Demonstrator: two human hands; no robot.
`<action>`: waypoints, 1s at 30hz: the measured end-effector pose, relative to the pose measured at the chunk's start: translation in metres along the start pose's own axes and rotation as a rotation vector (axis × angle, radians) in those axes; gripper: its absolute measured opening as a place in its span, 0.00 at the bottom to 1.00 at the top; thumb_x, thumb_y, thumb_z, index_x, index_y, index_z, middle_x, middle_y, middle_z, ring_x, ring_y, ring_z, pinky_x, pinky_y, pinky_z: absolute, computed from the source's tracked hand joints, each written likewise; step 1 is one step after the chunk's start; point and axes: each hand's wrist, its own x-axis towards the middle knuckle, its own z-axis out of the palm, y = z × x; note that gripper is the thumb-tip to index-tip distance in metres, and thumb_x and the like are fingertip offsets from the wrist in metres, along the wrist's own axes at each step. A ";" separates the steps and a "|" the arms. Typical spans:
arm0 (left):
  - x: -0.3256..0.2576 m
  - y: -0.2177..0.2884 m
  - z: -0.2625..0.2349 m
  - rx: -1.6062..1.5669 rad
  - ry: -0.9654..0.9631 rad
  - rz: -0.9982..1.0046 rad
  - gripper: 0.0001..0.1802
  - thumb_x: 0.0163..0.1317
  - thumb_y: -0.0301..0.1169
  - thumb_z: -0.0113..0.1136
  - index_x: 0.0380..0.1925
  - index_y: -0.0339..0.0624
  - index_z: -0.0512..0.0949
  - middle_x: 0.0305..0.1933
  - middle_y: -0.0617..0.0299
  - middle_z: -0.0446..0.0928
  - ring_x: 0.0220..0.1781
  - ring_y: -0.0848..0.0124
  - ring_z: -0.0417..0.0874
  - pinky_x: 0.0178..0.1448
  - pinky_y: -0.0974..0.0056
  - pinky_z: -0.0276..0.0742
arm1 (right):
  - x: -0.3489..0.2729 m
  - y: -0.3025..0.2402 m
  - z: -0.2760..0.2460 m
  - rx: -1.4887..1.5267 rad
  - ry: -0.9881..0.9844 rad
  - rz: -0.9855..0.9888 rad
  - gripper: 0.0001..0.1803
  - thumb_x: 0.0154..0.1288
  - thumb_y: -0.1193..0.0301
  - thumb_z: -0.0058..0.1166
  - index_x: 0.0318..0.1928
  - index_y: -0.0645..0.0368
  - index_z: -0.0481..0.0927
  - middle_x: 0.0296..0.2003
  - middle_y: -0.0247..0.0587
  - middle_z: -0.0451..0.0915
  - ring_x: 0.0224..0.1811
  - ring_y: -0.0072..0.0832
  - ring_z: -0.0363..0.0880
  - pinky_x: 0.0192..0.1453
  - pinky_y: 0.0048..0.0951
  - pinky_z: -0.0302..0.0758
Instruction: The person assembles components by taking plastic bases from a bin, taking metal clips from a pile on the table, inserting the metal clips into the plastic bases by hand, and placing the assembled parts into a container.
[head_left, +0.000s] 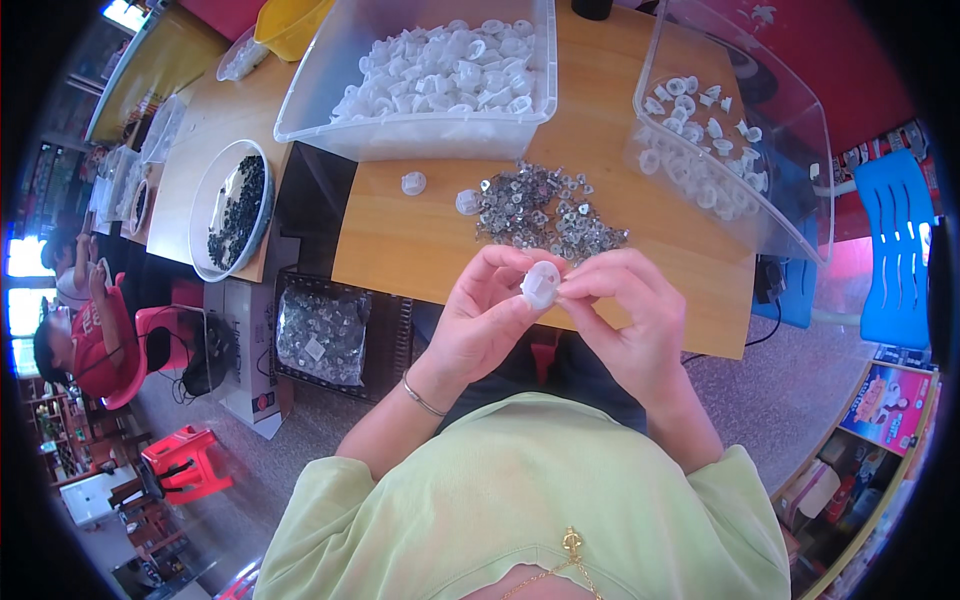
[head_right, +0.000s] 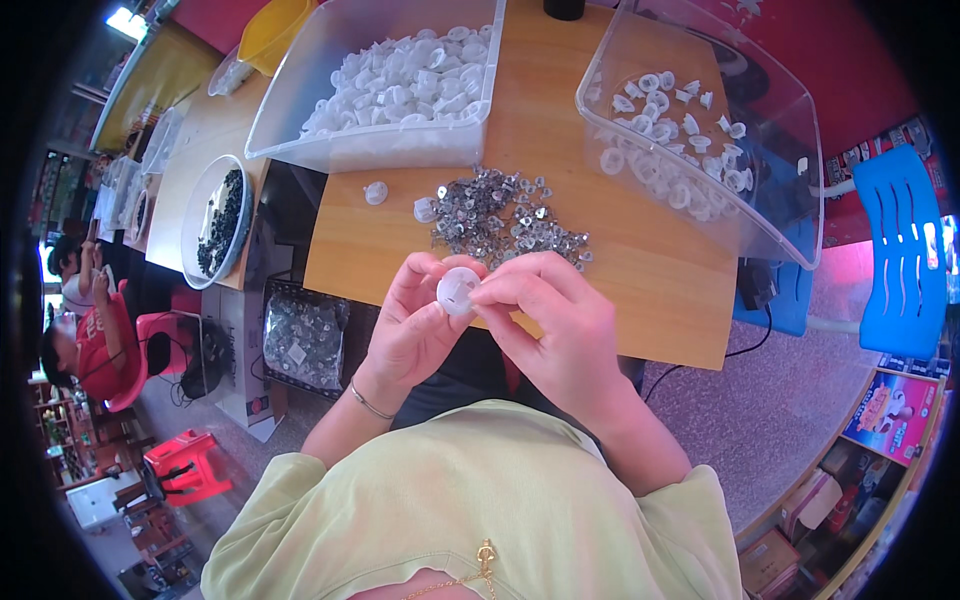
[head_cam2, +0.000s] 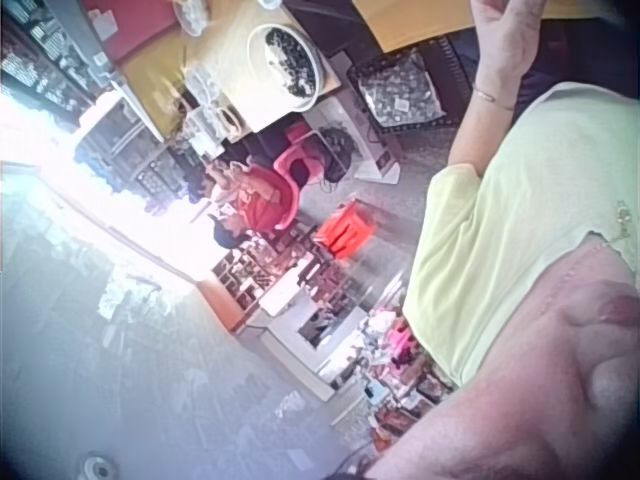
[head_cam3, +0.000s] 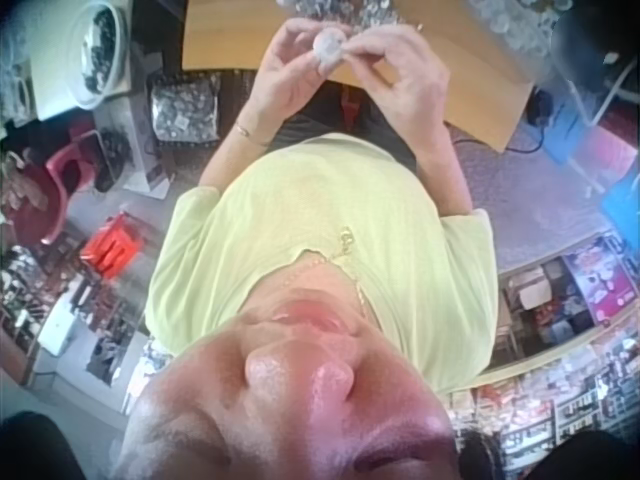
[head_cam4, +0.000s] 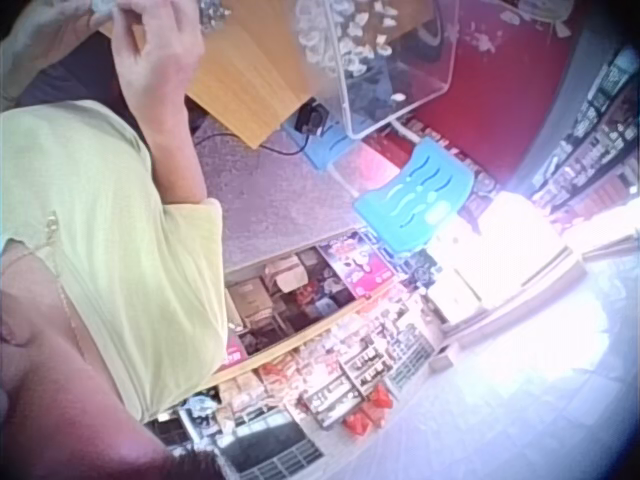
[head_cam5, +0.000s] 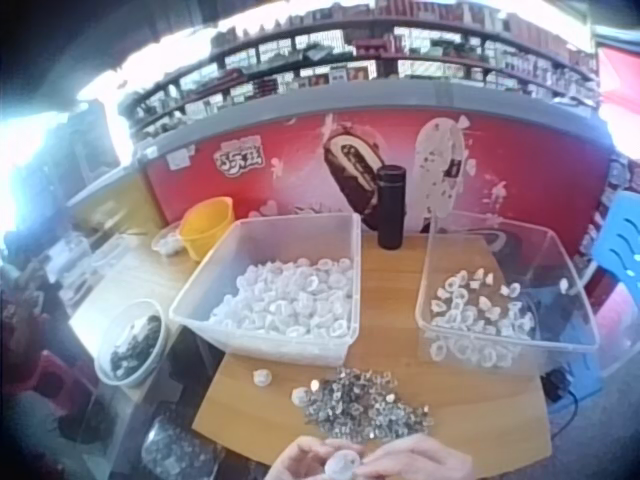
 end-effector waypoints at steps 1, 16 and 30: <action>0.001 -0.001 -0.001 0.015 -0.005 0.021 0.17 0.59 0.18 0.54 0.48 0.45 0.68 0.57 0.51 0.68 0.60 0.64 0.69 0.64 0.56 0.66 | 0.000 0.001 0.000 -0.001 0.003 -0.009 0.09 0.49 0.82 0.62 0.33 0.58 0.80 0.31 0.37 0.77 0.32 0.26 0.79 0.35 0.23 0.78; 0.002 -0.003 0.002 0.210 0.028 0.132 0.16 0.55 0.17 0.57 0.44 0.39 0.69 0.53 0.52 0.70 0.58 0.63 0.72 0.61 0.58 0.69 | 0.003 0.000 0.003 0.034 -0.032 0.013 0.10 0.50 0.79 0.63 0.34 0.57 0.80 0.30 0.36 0.76 0.29 0.25 0.78 0.31 0.23 0.76; 0.002 -0.006 -0.008 0.467 -0.014 0.319 0.18 0.49 0.12 0.59 0.41 0.38 0.71 0.50 0.53 0.71 0.54 0.66 0.73 0.59 0.61 0.71 | 0.004 -0.005 -0.002 0.098 -0.096 0.066 0.08 0.52 0.81 0.61 0.35 0.59 0.80 0.30 0.37 0.76 0.28 0.24 0.78 0.30 0.22 0.76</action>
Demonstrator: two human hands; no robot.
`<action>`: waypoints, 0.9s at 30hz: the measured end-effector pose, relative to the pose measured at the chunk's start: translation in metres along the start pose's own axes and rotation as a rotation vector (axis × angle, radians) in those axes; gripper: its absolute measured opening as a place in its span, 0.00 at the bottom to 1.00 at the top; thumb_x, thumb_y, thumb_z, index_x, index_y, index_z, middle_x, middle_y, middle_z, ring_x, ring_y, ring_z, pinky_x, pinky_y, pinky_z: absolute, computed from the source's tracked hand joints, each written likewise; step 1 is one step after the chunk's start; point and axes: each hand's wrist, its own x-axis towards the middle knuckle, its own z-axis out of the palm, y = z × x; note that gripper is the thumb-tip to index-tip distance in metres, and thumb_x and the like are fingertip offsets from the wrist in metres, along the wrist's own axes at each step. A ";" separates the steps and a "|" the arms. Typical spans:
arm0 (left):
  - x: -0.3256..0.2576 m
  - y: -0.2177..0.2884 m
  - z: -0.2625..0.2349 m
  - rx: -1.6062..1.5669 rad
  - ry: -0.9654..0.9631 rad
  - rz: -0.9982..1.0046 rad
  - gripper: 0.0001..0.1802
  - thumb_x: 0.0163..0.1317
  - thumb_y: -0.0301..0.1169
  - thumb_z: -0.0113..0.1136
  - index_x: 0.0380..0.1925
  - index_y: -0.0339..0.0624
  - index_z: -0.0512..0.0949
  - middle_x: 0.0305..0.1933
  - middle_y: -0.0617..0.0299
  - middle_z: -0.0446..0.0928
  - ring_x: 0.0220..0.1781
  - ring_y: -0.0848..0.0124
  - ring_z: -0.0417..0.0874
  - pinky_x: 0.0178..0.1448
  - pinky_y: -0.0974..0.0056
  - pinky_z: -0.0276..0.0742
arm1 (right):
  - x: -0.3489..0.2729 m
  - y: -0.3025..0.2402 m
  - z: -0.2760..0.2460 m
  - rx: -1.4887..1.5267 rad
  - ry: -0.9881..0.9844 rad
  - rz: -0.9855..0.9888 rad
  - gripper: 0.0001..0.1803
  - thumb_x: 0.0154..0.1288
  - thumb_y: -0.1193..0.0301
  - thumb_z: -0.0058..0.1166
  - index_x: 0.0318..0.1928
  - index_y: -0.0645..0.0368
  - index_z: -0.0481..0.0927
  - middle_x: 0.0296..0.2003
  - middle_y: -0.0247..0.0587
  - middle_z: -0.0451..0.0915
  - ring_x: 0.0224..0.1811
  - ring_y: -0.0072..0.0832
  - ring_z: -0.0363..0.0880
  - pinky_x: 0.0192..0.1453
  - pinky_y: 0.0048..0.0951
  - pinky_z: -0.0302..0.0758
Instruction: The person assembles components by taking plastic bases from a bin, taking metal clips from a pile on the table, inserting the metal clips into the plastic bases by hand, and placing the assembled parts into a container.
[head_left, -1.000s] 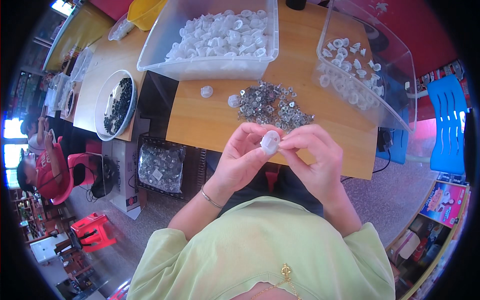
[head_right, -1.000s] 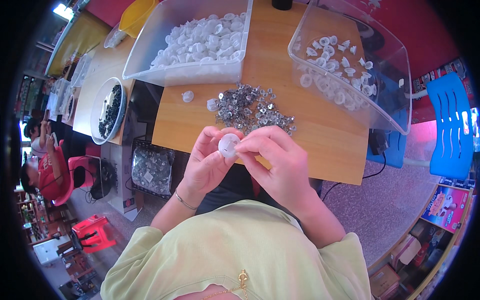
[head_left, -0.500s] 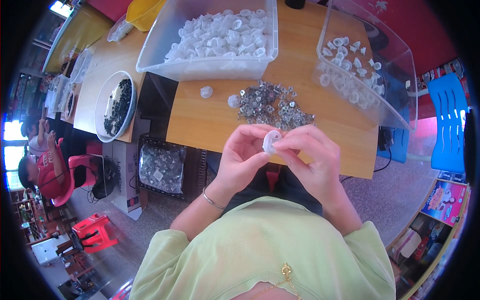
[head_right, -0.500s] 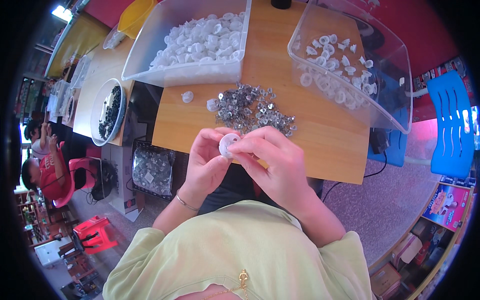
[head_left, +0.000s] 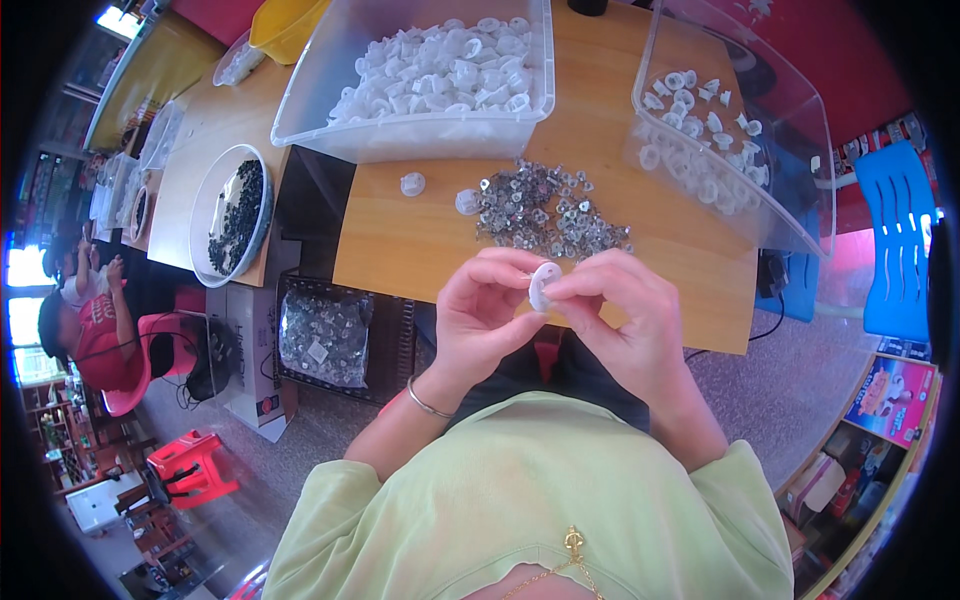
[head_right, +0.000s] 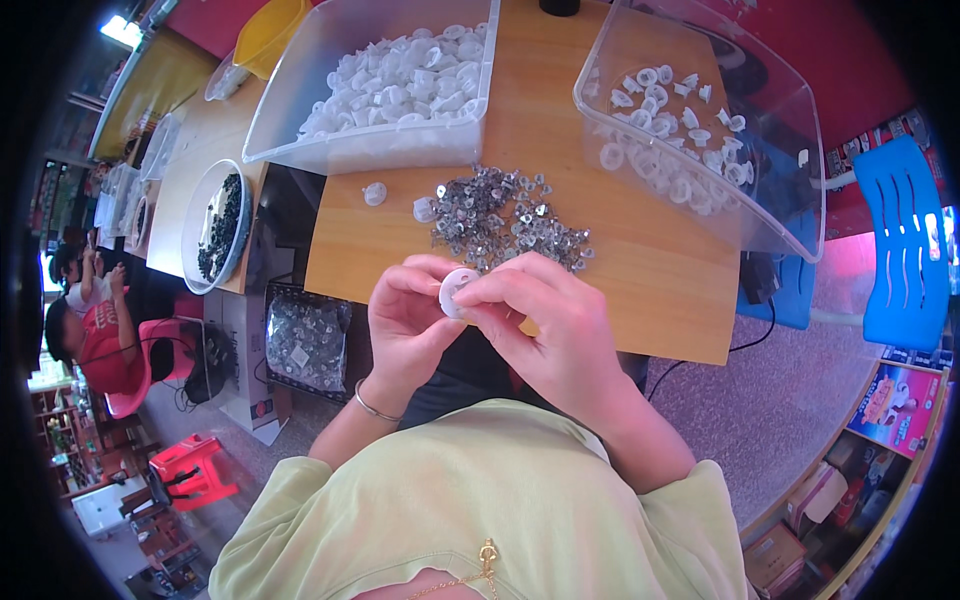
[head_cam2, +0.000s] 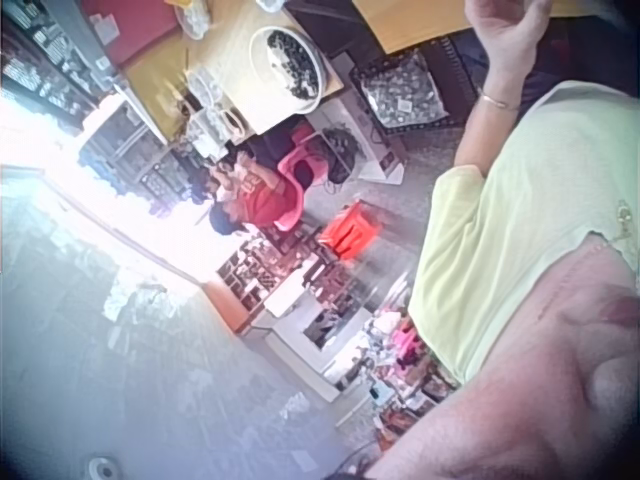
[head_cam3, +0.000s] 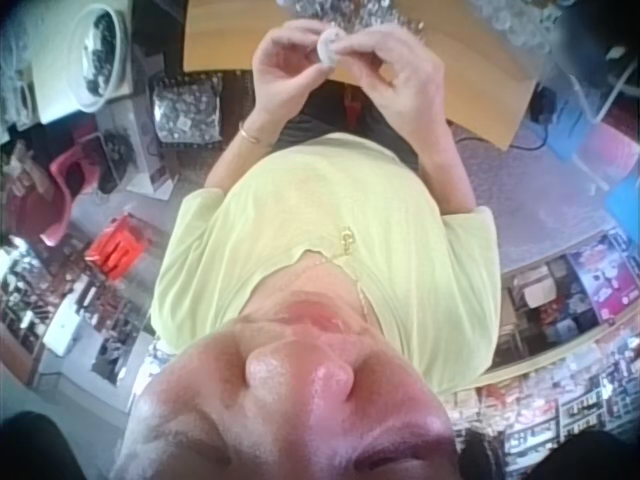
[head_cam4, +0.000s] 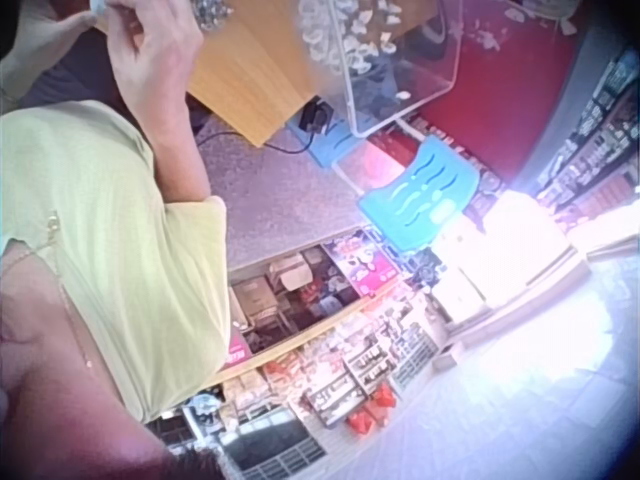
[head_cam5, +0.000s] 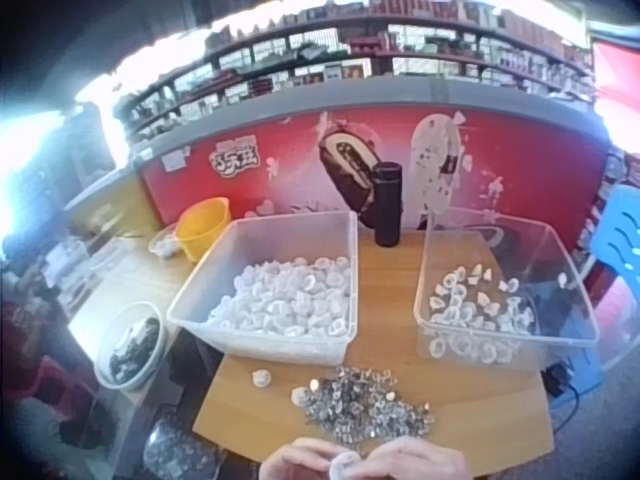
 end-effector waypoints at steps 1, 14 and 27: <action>0.000 0.000 0.000 0.034 -0.008 0.027 0.19 0.49 0.12 0.60 0.41 0.38 0.71 0.50 0.53 0.71 0.54 0.66 0.73 0.59 0.61 0.71 | 0.000 -0.001 0.000 0.018 -0.007 0.028 0.08 0.52 0.81 0.61 0.35 0.59 0.80 0.30 0.37 0.76 0.27 0.23 0.78 0.30 0.22 0.76; -0.005 0.008 0.005 0.136 -0.002 0.050 0.18 0.50 0.10 0.59 0.42 0.31 0.72 0.54 0.46 0.70 0.57 0.60 0.74 0.59 0.59 0.75 | -0.002 -0.001 0.000 -0.019 0.018 0.047 0.07 0.50 0.80 0.62 0.31 0.59 0.80 0.28 0.36 0.76 0.28 0.26 0.78 0.28 0.22 0.75; -0.004 0.012 0.008 0.057 -0.017 0.022 0.17 0.50 0.11 0.60 0.41 0.32 0.73 0.52 0.46 0.70 0.55 0.62 0.75 0.57 0.60 0.77 | -0.004 0.006 -0.002 -0.067 0.063 -0.019 0.09 0.45 0.81 0.65 0.29 0.57 0.81 0.27 0.35 0.77 0.29 0.26 0.78 0.29 0.24 0.75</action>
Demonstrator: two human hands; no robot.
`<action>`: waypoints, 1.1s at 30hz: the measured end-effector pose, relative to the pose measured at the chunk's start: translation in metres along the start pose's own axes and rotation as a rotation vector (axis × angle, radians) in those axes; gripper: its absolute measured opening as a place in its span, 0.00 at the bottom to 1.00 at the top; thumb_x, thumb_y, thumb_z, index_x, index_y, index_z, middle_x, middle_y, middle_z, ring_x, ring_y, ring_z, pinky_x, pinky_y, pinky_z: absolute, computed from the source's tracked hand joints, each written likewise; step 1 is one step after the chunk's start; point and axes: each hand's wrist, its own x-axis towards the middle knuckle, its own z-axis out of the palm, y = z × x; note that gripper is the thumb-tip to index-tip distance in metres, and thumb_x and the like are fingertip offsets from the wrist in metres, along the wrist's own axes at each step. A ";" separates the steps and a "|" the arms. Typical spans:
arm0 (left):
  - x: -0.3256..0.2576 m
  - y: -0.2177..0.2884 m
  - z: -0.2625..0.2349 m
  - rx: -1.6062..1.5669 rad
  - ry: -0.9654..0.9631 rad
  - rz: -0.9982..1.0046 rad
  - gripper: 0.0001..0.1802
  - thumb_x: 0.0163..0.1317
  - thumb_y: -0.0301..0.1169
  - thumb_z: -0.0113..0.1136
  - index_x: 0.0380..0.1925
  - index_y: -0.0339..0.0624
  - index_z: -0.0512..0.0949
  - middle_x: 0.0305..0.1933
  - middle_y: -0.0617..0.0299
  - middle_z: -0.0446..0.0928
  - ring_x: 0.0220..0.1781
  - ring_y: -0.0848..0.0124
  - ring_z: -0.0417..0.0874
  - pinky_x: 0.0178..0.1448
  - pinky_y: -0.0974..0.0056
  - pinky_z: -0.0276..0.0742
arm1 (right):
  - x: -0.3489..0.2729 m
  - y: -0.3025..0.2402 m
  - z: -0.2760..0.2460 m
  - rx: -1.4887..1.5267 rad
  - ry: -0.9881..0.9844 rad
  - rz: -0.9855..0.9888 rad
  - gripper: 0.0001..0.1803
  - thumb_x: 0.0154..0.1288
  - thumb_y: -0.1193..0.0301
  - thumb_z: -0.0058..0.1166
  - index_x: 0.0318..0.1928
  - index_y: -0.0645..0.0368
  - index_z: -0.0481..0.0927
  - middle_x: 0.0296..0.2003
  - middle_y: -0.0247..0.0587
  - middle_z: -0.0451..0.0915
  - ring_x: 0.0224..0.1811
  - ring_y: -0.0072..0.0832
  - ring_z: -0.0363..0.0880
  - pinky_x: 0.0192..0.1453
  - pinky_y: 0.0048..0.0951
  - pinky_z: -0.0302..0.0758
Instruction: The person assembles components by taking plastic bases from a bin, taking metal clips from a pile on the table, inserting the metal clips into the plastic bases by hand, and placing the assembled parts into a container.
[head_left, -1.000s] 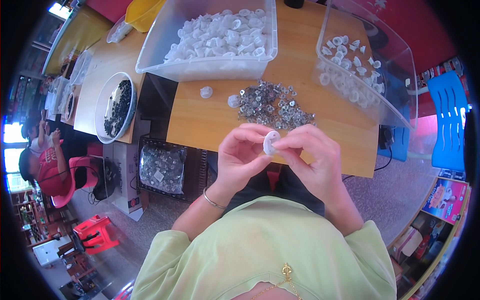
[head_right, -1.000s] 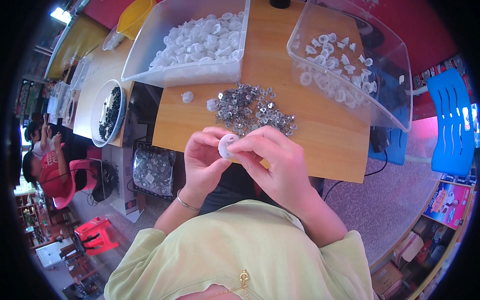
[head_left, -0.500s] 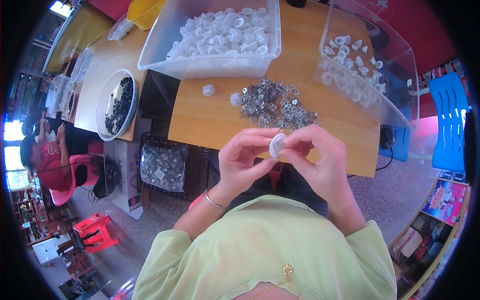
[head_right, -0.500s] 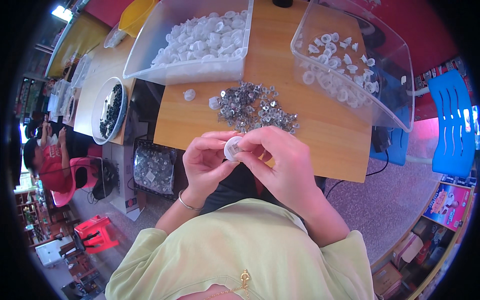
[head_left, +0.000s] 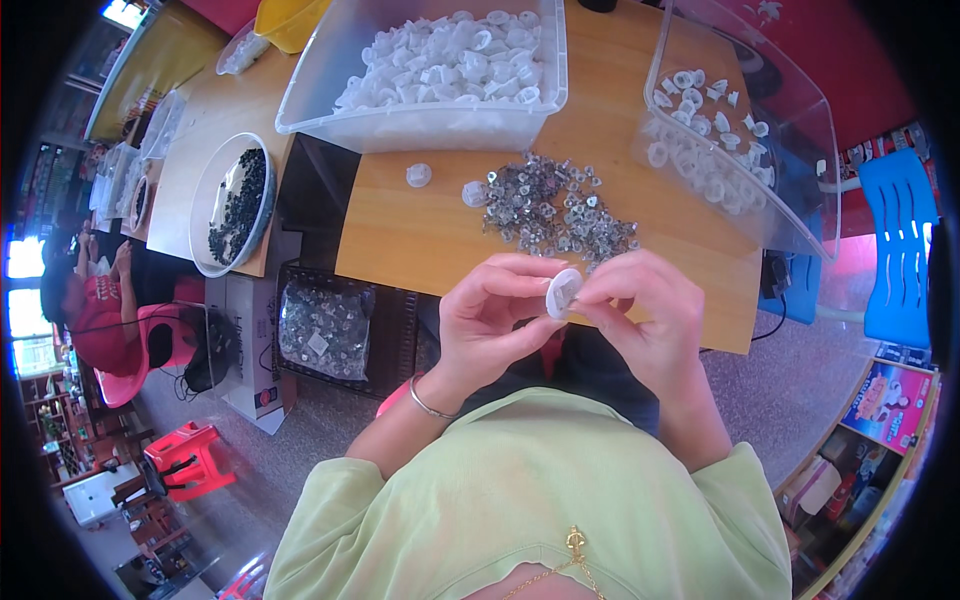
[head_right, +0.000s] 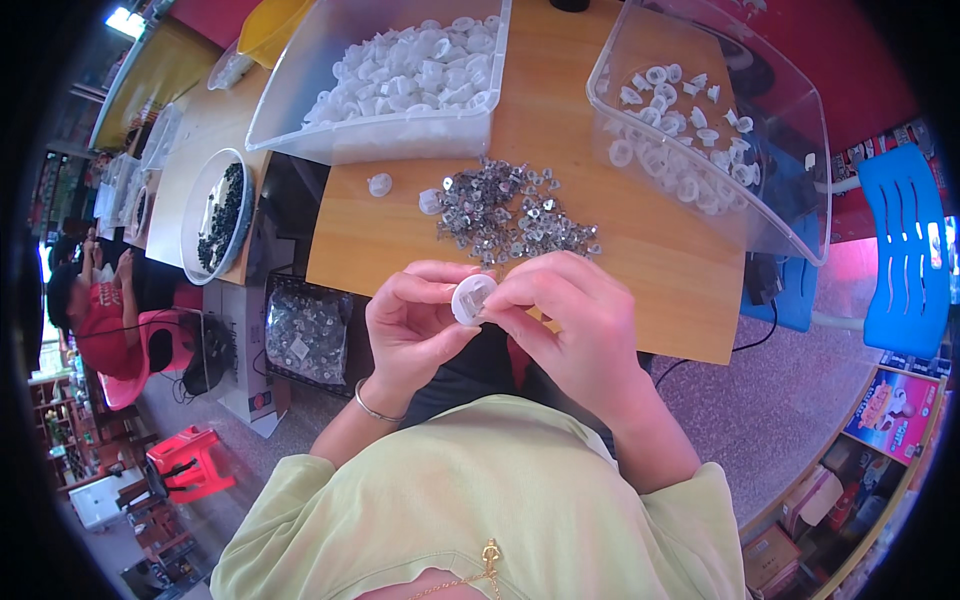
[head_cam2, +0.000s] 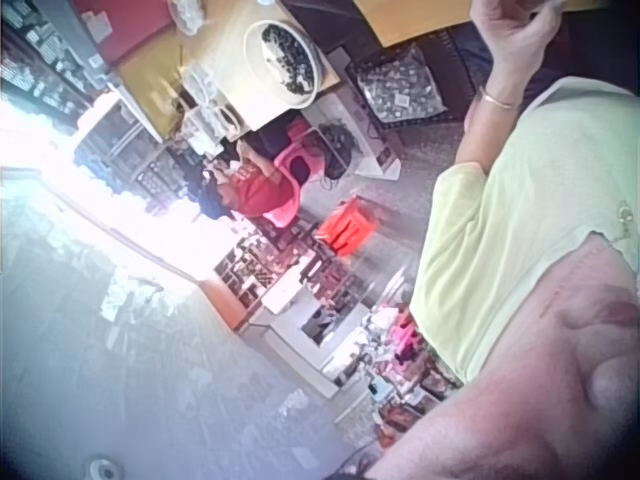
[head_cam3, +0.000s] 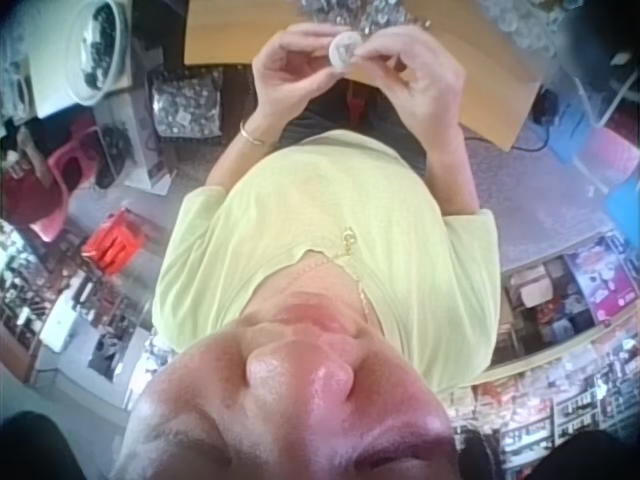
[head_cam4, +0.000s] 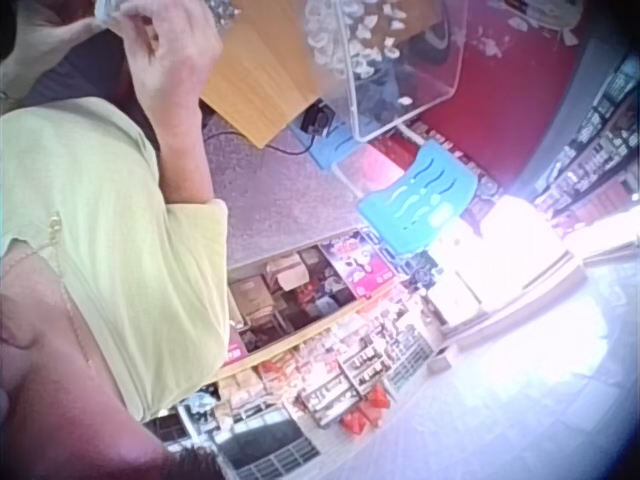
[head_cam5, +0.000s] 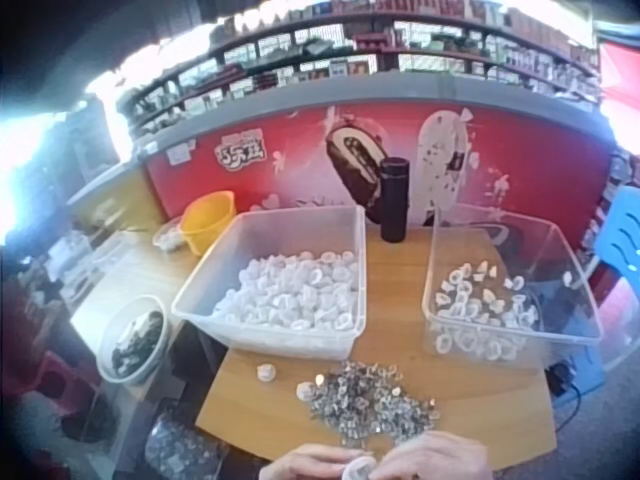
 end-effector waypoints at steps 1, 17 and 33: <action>0.000 0.000 0.000 -0.001 0.002 0.001 0.17 0.50 0.11 0.60 0.41 0.32 0.73 0.52 0.47 0.70 0.55 0.62 0.75 0.57 0.60 0.77 | 0.000 0.001 -0.001 -0.006 -0.003 -0.014 0.09 0.45 0.81 0.65 0.29 0.57 0.80 0.28 0.35 0.77 0.28 0.26 0.78 0.28 0.24 0.75; 0.001 0.000 0.000 -0.028 0.038 -0.065 0.16 0.50 0.11 0.59 0.40 0.32 0.73 0.52 0.49 0.70 0.55 0.64 0.75 0.59 0.61 0.75 | 0.003 0.005 0.000 -0.076 -0.082 -0.064 0.10 0.47 0.82 0.63 0.29 0.59 0.76 0.29 0.37 0.75 0.29 0.29 0.76 0.29 0.25 0.74; 0.005 -0.003 0.002 -0.006 0.019 -0.036 0.17 0.51 0.11 0.58 0.42 0.32 0.72 0.52 0.49 0.70 0.57 0.61 0.74 0.60 0.59 0.75 | -0.004 0.016 0.004 0.343 -0.044 0.292 0.13 0.49 0.78 0.64 0.36 0.57 0.76 0.31 0.30 0.74 0.27 0.15 0.72 0.27 0.17 0.66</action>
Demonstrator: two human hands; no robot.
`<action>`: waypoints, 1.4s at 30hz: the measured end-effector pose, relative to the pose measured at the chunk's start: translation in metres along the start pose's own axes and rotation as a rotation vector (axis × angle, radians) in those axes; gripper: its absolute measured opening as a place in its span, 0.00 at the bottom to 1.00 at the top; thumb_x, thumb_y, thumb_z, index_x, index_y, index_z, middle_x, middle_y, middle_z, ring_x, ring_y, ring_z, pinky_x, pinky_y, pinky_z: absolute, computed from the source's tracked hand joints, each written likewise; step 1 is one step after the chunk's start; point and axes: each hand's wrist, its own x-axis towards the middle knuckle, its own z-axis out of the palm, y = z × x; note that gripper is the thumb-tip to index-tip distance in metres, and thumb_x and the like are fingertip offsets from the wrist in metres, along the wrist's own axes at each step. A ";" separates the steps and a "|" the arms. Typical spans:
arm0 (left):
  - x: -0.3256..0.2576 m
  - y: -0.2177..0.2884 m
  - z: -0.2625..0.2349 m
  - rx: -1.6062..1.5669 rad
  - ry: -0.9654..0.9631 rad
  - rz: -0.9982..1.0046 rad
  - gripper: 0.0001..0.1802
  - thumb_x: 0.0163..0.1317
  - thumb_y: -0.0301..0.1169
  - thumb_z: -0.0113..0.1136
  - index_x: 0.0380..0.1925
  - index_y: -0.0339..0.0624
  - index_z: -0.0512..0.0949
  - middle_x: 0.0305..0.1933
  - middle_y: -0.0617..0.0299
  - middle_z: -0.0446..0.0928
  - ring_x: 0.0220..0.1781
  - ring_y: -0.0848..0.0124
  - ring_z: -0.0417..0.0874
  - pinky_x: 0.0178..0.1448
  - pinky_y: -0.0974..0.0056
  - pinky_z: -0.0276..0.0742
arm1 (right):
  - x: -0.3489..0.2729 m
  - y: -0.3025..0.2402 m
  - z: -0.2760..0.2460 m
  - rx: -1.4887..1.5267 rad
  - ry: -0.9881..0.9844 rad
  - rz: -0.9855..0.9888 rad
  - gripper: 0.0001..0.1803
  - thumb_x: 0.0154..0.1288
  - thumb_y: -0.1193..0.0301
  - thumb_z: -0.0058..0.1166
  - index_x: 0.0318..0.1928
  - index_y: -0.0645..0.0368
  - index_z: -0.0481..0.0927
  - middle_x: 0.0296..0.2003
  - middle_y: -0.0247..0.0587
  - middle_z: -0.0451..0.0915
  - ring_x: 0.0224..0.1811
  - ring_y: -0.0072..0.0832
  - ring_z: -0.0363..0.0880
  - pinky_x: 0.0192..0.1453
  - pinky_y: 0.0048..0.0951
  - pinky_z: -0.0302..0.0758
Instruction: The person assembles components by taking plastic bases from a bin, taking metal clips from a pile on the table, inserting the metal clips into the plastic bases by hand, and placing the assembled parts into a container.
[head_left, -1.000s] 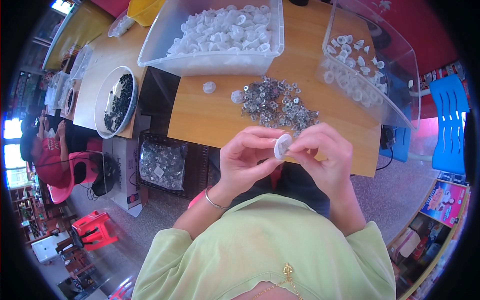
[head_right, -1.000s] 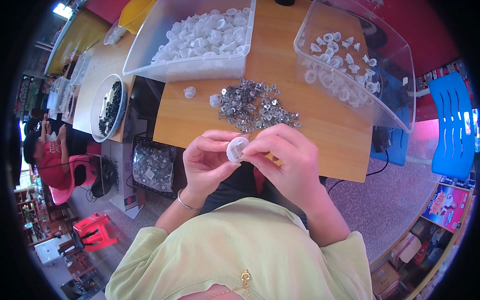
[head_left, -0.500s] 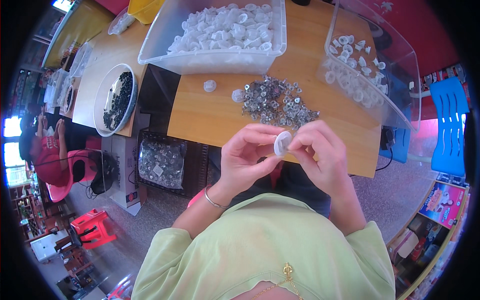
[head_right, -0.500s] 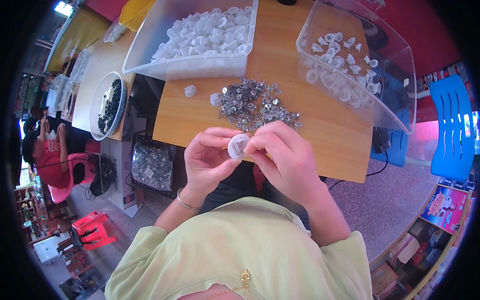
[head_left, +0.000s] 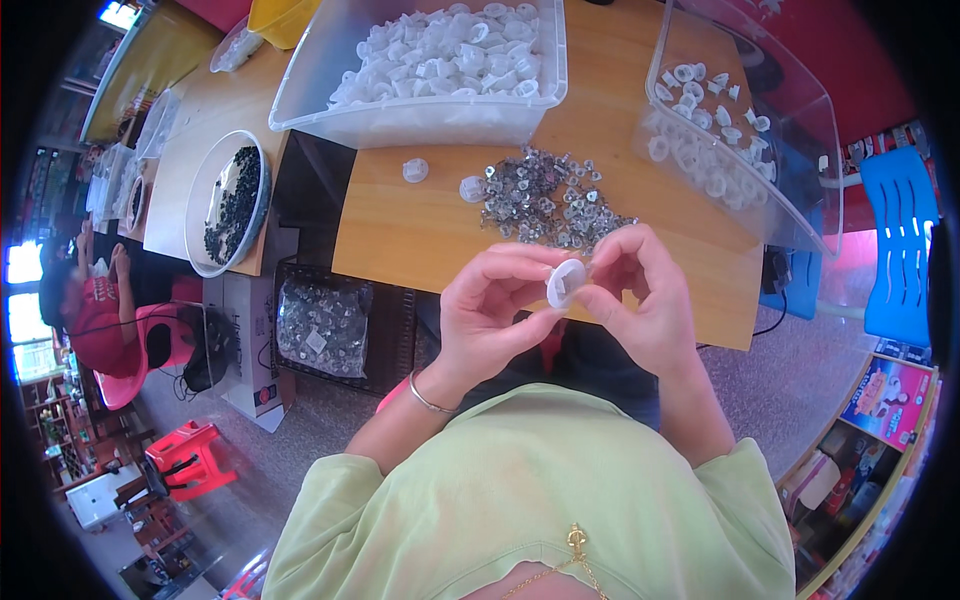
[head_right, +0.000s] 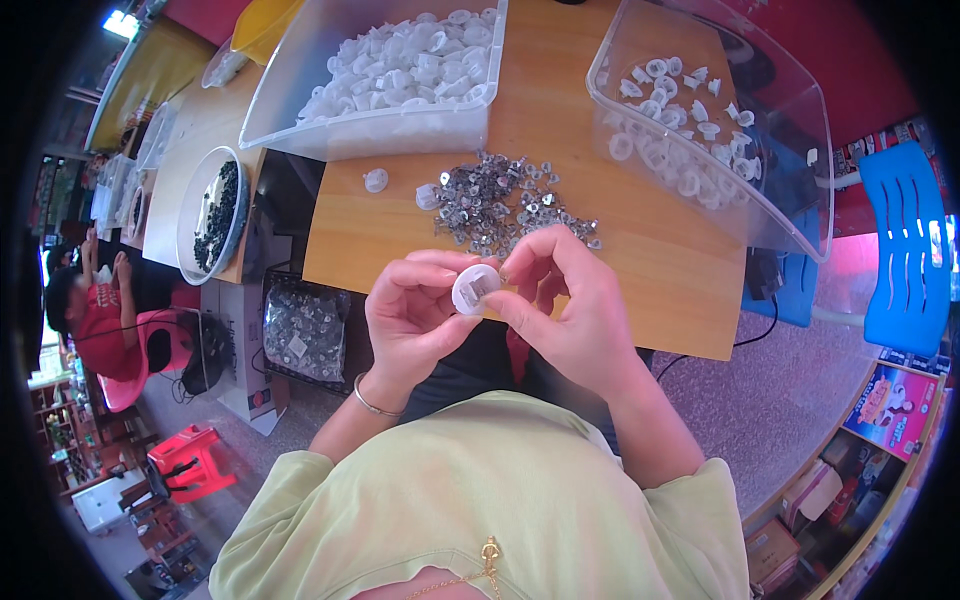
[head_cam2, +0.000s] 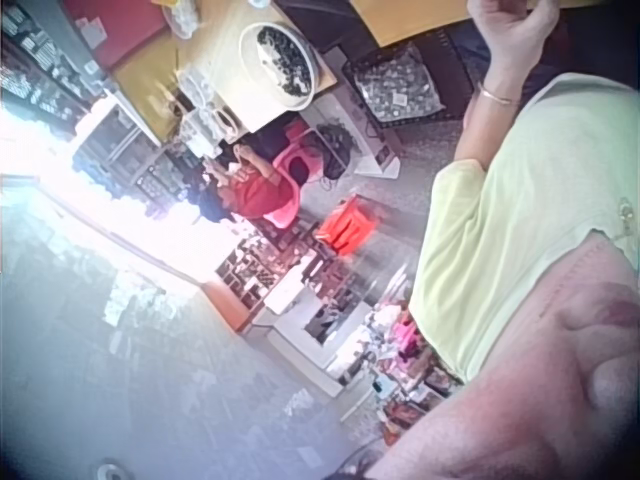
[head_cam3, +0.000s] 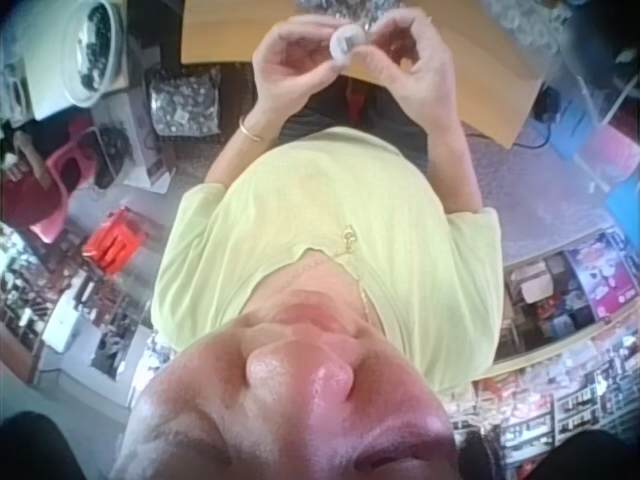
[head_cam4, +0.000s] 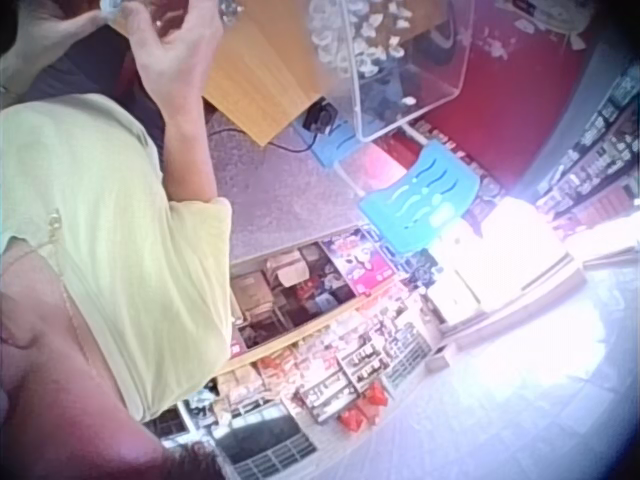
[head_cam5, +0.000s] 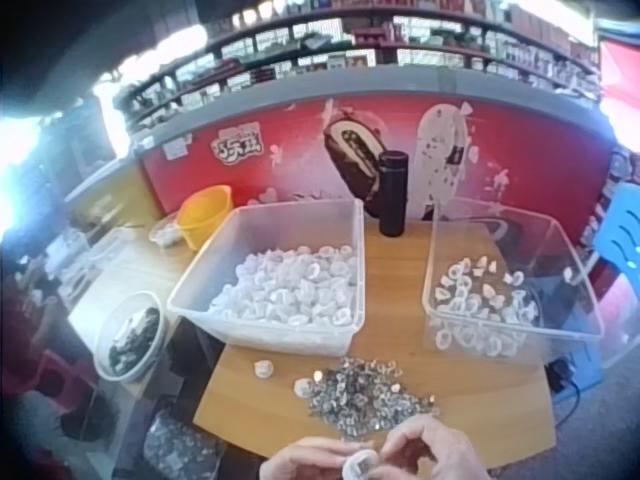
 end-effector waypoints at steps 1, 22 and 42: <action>0.000 0.000 0.000 0.001 0.008 -0.002 0.18 0.50 0.10 0.58 0.43 0.32 0.72 0.52 0.49 0.70 0.57 0.61 0.74 0.60 0.60 0.75 | 0.000 0.000 0.001 0.016 0.010 0.015 0.14 0.50 0.77 0.64 0.38 0.57 0.76 0.31 0.29 0.74 0.27 0.14 0.72 0.27 0.16 0.66; 0.002 -0.001 -0.005 0.185 -0.024 0.103 0.19 0.49 0.09 0.58 0.42 0.33 0.73 0.52 0.47 0.70 0.58 0.57 0.74 0.60 0.59 0.75 | 0.003 -0.012 0.008 -0.273 0.063 -0.218 0.07 0.49 0.81 0.63 0.31 0.61 0.82 0.28 0.36 0.77 0.27 0.21 0.78 0.29 0.19 0.76; 0.000 -0.001 -0.004 0.434 0.026 0.241 0.21 0.44 0.12 0.65 0.39 0.39 0.75 0.47 0.50 0.75 0.49 0.61 0.80 0.49 0.66 0.78 | 0.001 -0.012 0.016 -0.260 0.101 -0.220 0.06 0.48 0.80 0.63 0.28 0.60 0.81 0.25 0.34 0.76 0.22 0.19 0.73 0.24 0.19 0.70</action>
